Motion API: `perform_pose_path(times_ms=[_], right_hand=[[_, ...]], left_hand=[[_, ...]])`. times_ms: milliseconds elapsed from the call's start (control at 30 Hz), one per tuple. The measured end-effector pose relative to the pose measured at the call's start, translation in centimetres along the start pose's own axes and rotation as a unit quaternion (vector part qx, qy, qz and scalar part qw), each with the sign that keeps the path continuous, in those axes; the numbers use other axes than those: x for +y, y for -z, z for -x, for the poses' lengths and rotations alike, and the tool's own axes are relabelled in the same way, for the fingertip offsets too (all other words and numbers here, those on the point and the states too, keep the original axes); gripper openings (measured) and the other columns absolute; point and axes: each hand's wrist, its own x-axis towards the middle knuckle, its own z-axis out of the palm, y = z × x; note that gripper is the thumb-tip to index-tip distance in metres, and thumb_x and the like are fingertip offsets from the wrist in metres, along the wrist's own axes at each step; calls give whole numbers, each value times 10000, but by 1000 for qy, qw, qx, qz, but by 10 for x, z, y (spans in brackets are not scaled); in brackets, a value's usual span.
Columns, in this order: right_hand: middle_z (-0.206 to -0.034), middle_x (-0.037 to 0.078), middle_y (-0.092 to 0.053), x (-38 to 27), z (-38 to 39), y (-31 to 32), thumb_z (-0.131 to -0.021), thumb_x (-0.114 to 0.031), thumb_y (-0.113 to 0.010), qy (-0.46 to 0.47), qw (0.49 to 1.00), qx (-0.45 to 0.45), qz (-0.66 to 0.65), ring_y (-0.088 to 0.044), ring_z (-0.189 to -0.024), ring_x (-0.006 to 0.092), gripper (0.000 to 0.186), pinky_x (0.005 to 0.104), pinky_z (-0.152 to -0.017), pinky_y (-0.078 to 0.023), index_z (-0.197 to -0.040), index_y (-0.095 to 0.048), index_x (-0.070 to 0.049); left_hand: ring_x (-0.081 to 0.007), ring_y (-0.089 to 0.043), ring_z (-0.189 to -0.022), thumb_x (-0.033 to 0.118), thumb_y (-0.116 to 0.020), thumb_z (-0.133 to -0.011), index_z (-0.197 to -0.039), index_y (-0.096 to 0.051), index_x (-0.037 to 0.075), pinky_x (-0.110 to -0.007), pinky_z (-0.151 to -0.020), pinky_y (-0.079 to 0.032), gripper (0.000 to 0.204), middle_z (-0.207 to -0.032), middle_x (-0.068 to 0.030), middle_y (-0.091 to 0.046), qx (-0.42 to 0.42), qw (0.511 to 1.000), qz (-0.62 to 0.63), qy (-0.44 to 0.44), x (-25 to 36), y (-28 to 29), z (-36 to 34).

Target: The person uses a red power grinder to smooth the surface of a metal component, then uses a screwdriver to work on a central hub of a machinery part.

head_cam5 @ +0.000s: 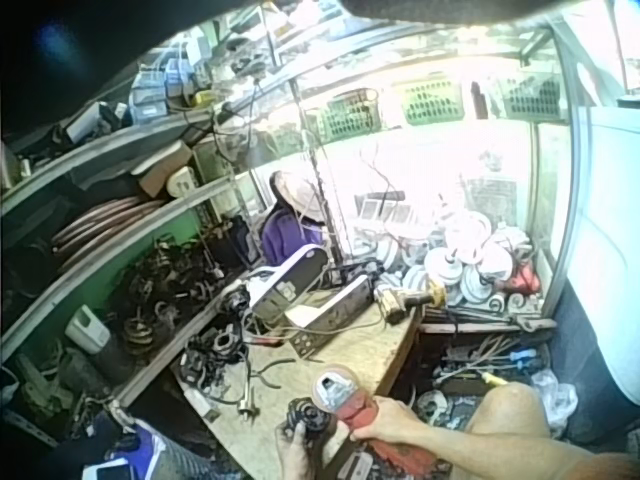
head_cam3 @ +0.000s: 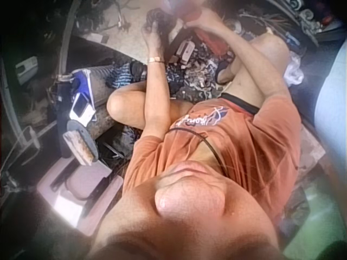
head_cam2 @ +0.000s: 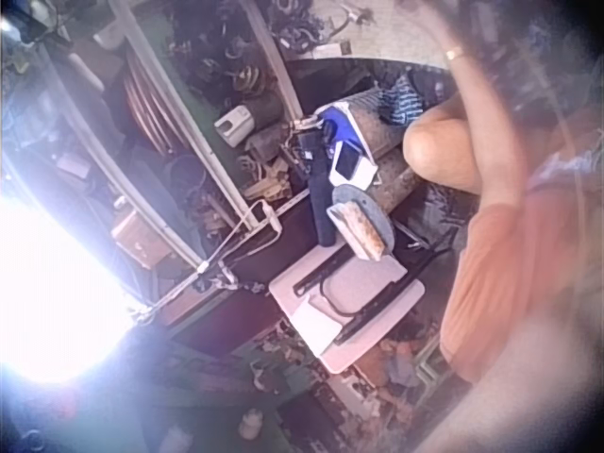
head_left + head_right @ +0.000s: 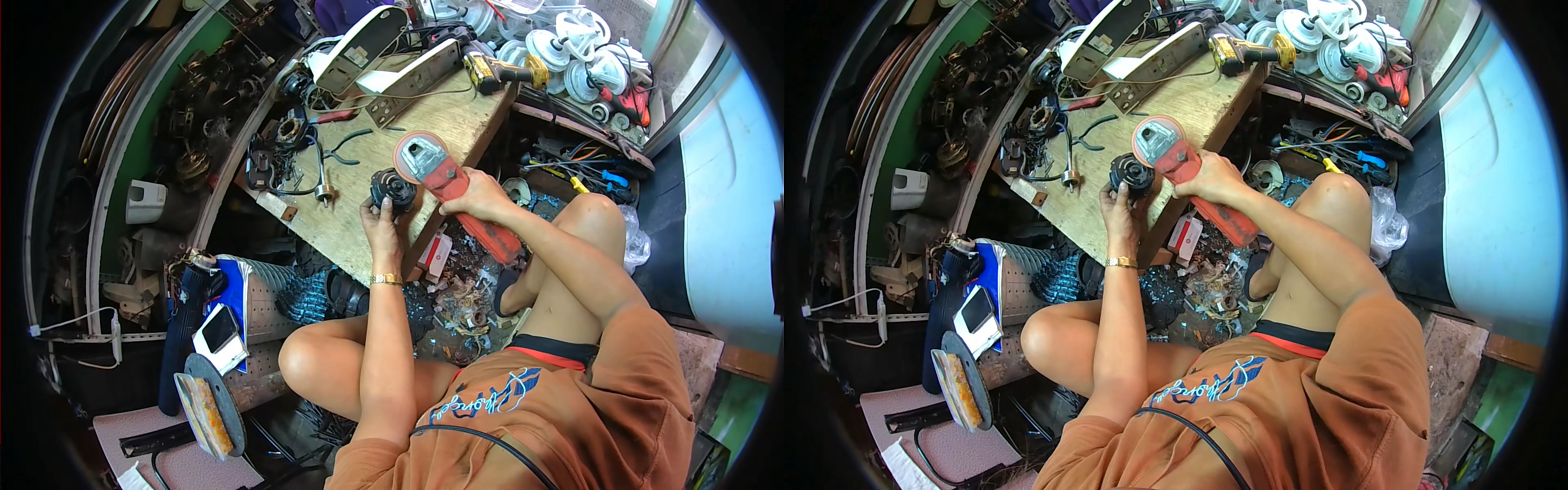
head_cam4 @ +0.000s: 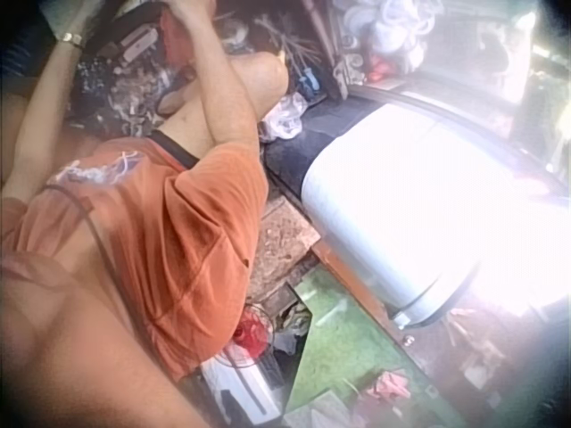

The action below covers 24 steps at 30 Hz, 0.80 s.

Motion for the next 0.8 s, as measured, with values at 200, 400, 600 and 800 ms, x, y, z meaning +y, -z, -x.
perform_pose_path(times_ms=[200,400,600,800], right_hand=[[-1114,190,-720,1,-1,-2,-548,-428,-909,8,1000,12,11,-694,-1028,320,815,400,-950,-518,-1191,-663,7],[-1117,187,-718,2,-3,-4,-550,-425,-911,-1,1000,3,11,-691,-1032,317,810,396,-954,-514,-1193,-664,1],[-1115,201,-720,6,-3,-4,-549,-446,-894,5,1000,6,10,-696,-1034,331,810,404,-942,-522,-1177,-665,13],[-1105,219,-723,1,-2,-4,-547,-469,-877,9,1000,9,8,-701,-1033,348,810,414,-931,-532,-1153,-669,26]], left_hand=[[-229,-646,-1095,69,-595,-1029,-1310,-391,23,-381,-864,-611,350,-1287,-144,-601,-9,1000,-2,-7,0,-3,3],[-219,-627,-1115,72,-589,-1033,-1321,-387,37,-360,-870,-590,354,-1301,-130,-588,-3,1000,-11,-3,-2,-1,2],[-210,-629,-1108,80,-591,-1035,-1325,-386,40,-348,-860,-576,357,-1304,-124,-591,1,1000,-1,-4,-5,-4,4],[-208,-635,-1100,78,-586,-1038,-1325,-384,40,-341,-864,-574,352,-1297,-124,-595,2,1000,-16,-7,-4,0,3]])
